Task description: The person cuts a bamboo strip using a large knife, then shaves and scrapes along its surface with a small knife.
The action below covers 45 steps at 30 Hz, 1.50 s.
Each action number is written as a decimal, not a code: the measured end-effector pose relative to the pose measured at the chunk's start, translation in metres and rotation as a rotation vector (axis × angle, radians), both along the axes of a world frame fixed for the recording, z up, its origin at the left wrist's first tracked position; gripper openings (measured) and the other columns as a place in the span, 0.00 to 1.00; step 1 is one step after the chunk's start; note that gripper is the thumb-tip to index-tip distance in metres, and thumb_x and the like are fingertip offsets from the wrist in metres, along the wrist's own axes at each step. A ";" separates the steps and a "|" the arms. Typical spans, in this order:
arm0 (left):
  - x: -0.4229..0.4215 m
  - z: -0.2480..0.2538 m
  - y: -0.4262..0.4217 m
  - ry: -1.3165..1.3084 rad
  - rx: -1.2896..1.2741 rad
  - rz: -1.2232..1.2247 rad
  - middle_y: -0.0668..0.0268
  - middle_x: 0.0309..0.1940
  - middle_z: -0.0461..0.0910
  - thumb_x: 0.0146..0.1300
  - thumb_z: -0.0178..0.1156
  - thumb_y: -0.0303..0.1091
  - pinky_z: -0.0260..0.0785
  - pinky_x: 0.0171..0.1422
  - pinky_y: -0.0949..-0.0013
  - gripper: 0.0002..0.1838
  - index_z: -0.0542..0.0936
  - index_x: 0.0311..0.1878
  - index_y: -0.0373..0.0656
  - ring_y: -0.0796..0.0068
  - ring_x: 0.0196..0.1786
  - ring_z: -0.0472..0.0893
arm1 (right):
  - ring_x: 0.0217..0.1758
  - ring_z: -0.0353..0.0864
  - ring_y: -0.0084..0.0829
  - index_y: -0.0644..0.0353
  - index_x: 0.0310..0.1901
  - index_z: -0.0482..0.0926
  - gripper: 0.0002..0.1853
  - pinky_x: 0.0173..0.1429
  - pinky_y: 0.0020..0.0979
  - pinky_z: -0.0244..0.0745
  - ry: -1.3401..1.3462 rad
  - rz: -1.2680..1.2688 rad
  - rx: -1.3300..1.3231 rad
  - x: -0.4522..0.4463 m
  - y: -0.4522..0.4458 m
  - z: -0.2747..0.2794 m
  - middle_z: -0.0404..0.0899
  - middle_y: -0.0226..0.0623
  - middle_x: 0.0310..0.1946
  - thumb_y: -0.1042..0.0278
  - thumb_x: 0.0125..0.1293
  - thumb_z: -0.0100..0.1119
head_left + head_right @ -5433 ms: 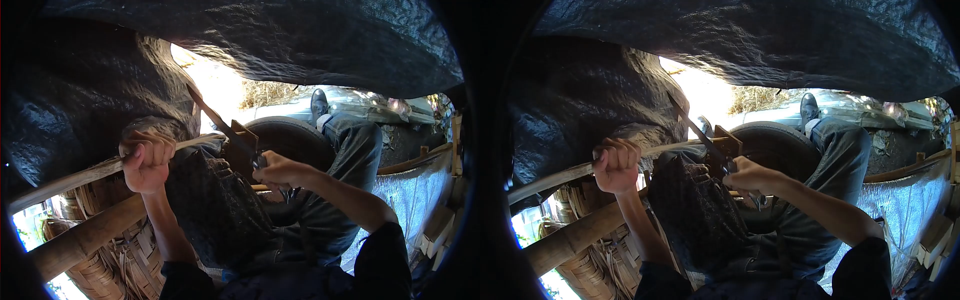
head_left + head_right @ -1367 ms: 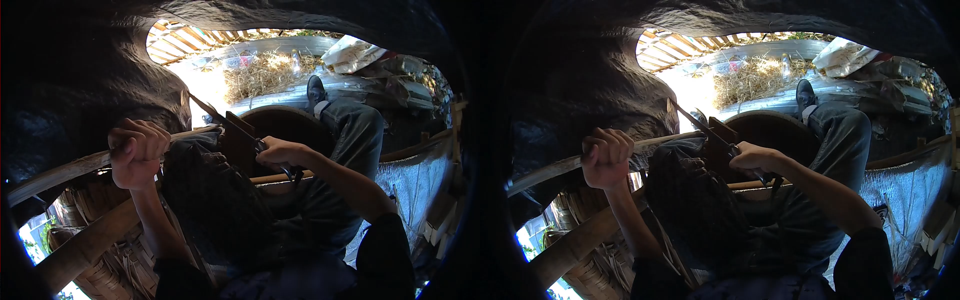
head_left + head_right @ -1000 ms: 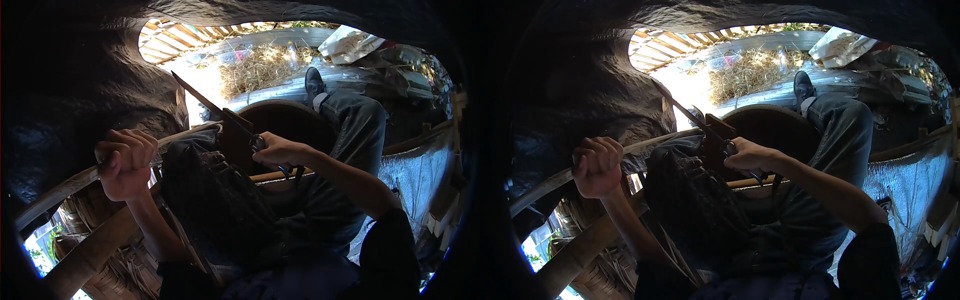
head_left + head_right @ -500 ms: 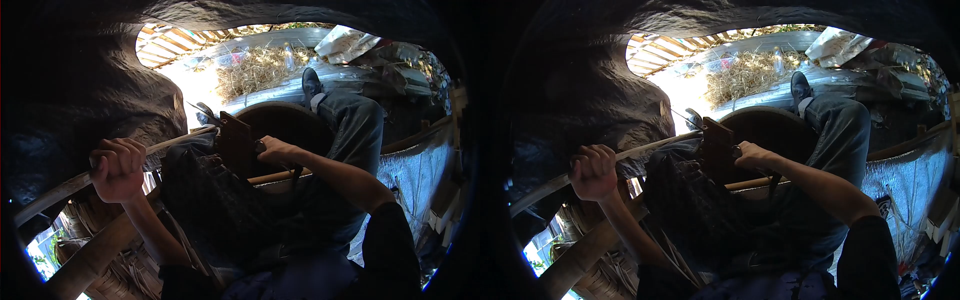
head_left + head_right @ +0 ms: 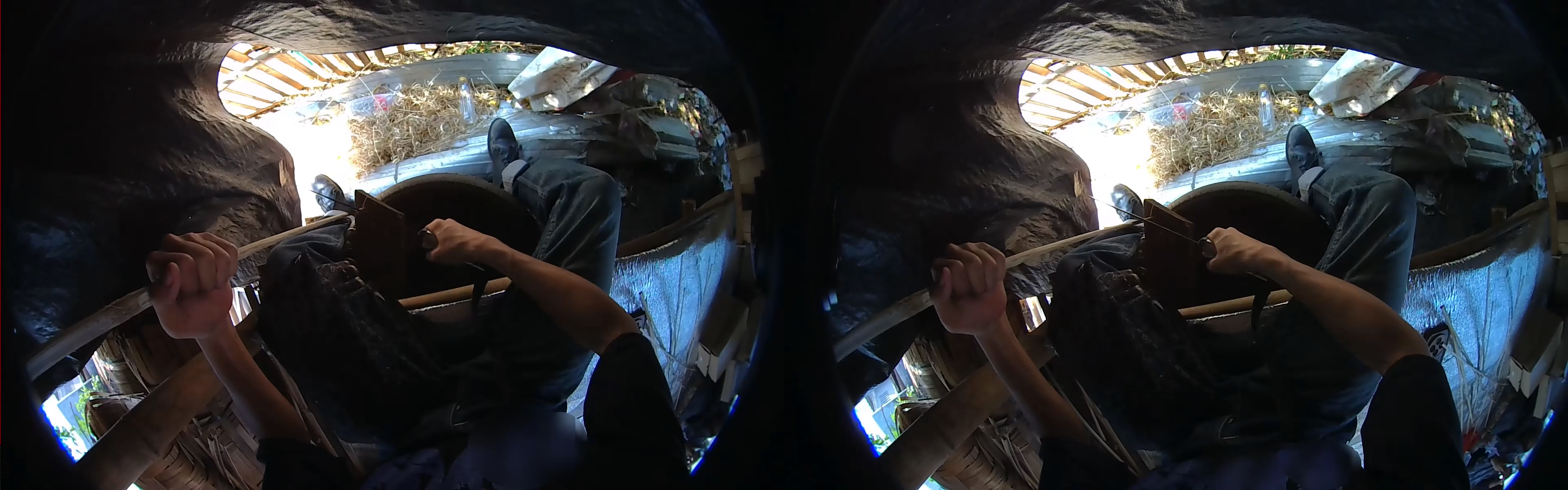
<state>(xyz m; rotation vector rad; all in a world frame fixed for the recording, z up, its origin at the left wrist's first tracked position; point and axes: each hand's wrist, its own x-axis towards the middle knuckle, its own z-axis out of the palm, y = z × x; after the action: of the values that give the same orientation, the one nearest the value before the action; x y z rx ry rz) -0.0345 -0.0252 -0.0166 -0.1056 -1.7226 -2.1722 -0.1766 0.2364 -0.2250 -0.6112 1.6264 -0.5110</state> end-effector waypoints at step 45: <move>0.002 -0.017 0.035 0.010 0.129 0.788 0.76 0.15 0.43 0.62 0.35 0.68 0.38 0.24 0.74 0.31 0.48 0.18 0.50 0.82 0.19 0.43 | 0.26 0.79 0.30 0.66 0.38 0.72 0.13 0.30 0.33 0.73 -0.217 -0.253 -0.240 0.040 0.001 0.114 0.76 0.41 0.23 0.67 0.53 0.58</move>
<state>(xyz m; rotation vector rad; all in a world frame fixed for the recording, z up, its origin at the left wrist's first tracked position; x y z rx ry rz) -0.0321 0.0103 -0.0332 0.5083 -1.2938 -1.6604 -0.1365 0.2372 -0.1111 -0.5080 1.4533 -0.9372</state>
